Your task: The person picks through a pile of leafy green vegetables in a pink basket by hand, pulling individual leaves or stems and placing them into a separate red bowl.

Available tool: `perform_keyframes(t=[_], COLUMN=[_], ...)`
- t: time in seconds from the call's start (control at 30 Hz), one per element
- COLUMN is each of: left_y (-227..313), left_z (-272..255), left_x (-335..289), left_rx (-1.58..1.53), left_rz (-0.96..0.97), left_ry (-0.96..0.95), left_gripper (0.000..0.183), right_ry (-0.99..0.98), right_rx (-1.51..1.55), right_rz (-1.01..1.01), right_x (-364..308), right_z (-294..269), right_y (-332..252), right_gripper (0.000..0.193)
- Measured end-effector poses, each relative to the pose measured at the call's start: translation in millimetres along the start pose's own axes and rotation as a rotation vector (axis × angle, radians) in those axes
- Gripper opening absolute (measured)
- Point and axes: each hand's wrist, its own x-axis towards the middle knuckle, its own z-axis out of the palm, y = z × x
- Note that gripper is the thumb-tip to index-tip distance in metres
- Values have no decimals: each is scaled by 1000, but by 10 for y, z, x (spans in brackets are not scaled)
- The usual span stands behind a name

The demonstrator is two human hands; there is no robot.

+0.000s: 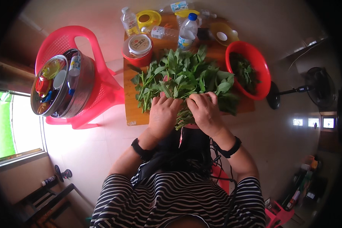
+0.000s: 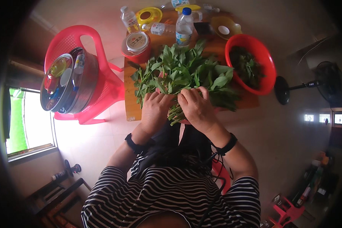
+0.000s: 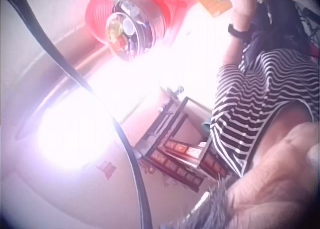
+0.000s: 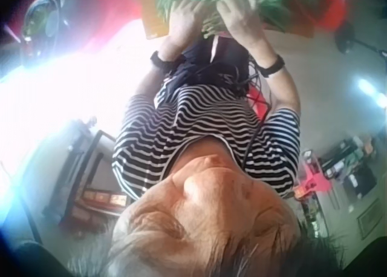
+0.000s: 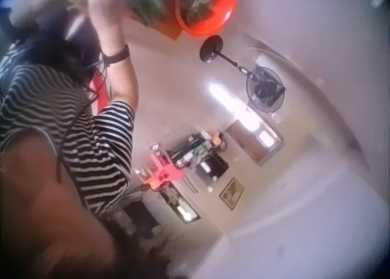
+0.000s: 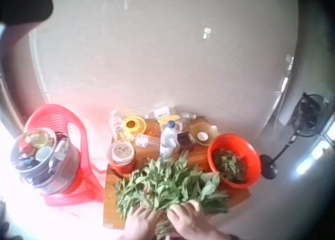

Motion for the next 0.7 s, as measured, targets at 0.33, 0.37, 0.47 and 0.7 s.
perform_keyframes(t=[0.33, 0.37, 0.47, 0.7], left_y=[-120, -124, -192, -427], left_z=[-262, -300, -404, -448], left_x=[-90, -109, -126, -236], left_rx=[-477, -708, -1012, -1337], left_rz=[-316, -471, -647, -723], left_ry=[116, 49, -7, -125], left_gripper=[9, 10, 19, 27], right_ry=[33, 38, 101, 255], right_rx=[13, -10, -44, -49], right_rz=[326, 315, 310, 313], right_x=[-269, -280, -291, -232], right_z=[191, 205, 262, 57], right_y=[318, 345, 398, 485], right_gripper=[79, 77, 73, 44])
